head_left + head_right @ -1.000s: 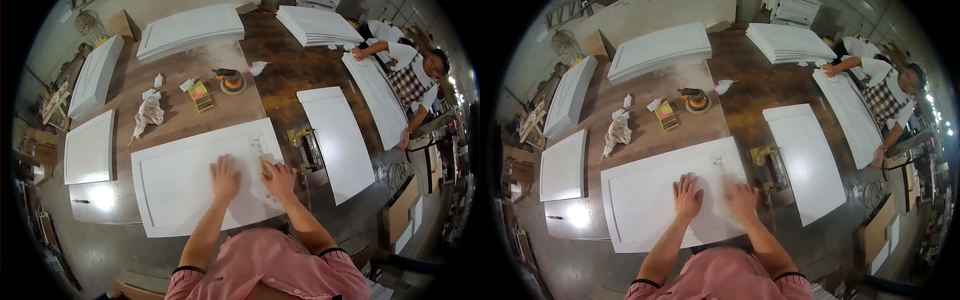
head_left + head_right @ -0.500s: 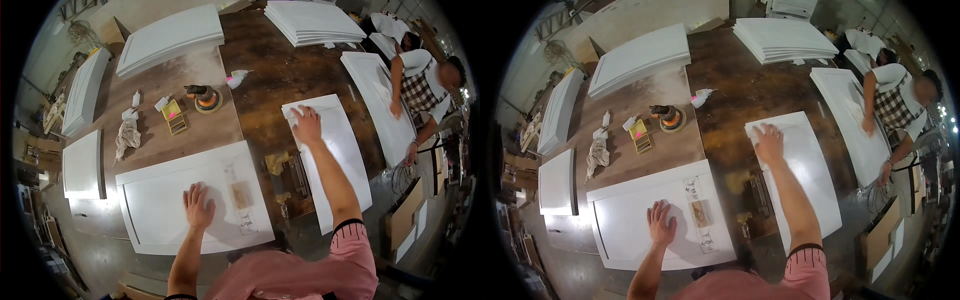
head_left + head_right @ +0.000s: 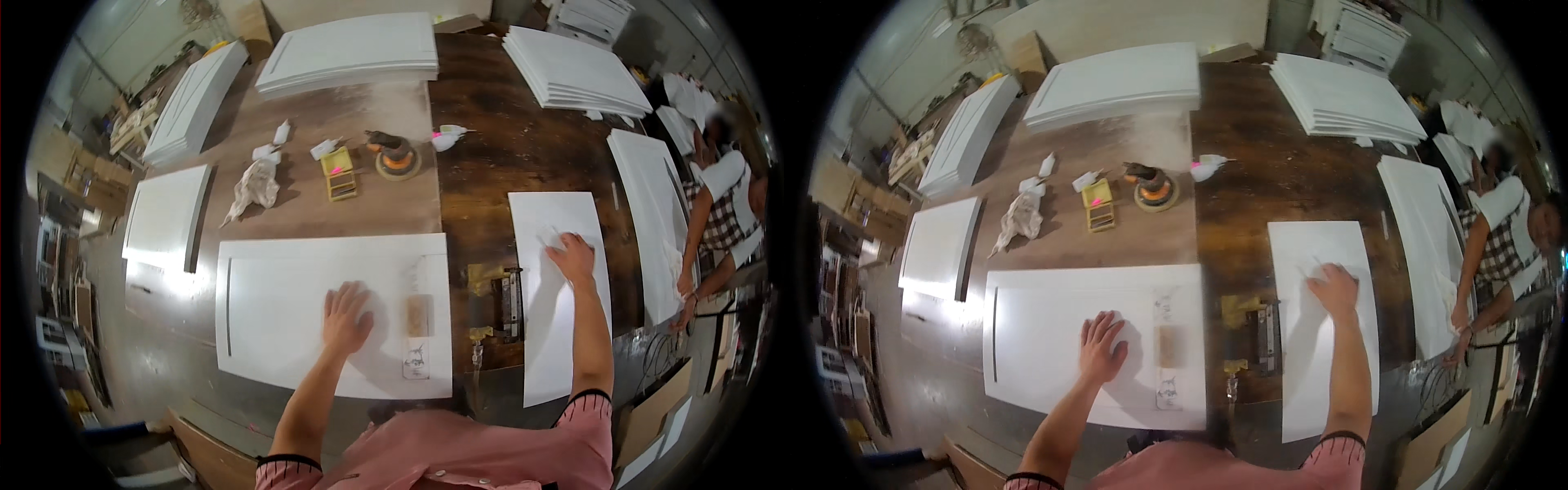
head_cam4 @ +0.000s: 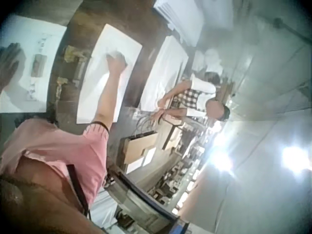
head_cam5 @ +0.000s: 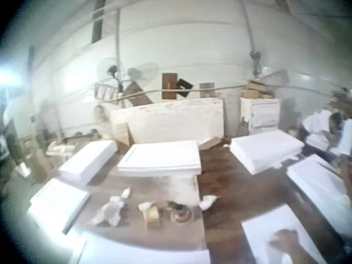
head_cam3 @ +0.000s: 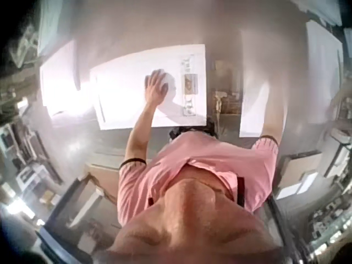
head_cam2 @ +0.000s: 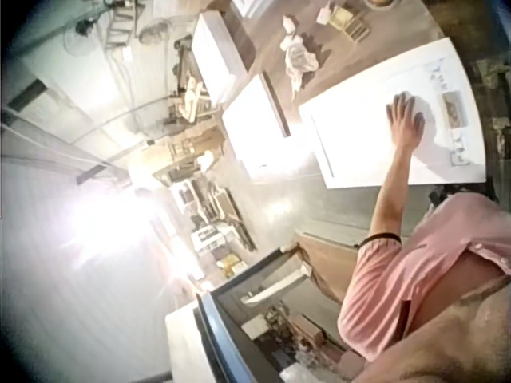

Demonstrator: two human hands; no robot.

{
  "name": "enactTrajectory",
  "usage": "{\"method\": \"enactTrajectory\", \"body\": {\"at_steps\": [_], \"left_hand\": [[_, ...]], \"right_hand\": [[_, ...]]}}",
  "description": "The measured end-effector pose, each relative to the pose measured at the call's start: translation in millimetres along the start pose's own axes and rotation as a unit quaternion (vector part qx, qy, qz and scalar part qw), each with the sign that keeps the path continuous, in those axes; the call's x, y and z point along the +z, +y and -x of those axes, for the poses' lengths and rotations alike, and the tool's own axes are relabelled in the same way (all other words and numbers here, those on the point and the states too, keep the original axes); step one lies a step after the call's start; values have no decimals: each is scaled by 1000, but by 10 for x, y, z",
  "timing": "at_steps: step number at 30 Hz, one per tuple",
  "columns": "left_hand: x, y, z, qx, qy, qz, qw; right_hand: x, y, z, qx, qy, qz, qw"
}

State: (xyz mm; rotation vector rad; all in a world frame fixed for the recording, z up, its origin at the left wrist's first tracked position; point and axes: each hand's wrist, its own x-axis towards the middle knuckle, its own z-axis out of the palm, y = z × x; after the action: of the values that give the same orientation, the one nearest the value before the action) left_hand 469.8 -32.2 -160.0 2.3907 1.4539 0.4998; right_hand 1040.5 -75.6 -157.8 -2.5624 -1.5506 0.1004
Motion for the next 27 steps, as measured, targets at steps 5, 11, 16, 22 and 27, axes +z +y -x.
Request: {"method": "enactTrajectory", "body": {"at_steps": [5, 11, 16, 22, 27], "left_hand": [[-44, -42, 69, 13, 7, 16, 1000], [-75, 465, 137, -92, -61, 267, 957], [-541, 1079, 460, -42, -277, 501, 819], [-888, 737, 698, -100, -252, 543, 795], [-791, 653, 905, -133, -235, 562, 782]], "right_hand": [[-268, 218, 716, 159, 30, -318, 934], [-386, -1045, 1638, 123, -1, -645, 755], [-108, -2546, 1990, 27, -81, -704, 705], [-186, -3259, 2120, -45, -103, -714, 691], [-104, -3441, 2250, -2, -130, -705, 697]]}}
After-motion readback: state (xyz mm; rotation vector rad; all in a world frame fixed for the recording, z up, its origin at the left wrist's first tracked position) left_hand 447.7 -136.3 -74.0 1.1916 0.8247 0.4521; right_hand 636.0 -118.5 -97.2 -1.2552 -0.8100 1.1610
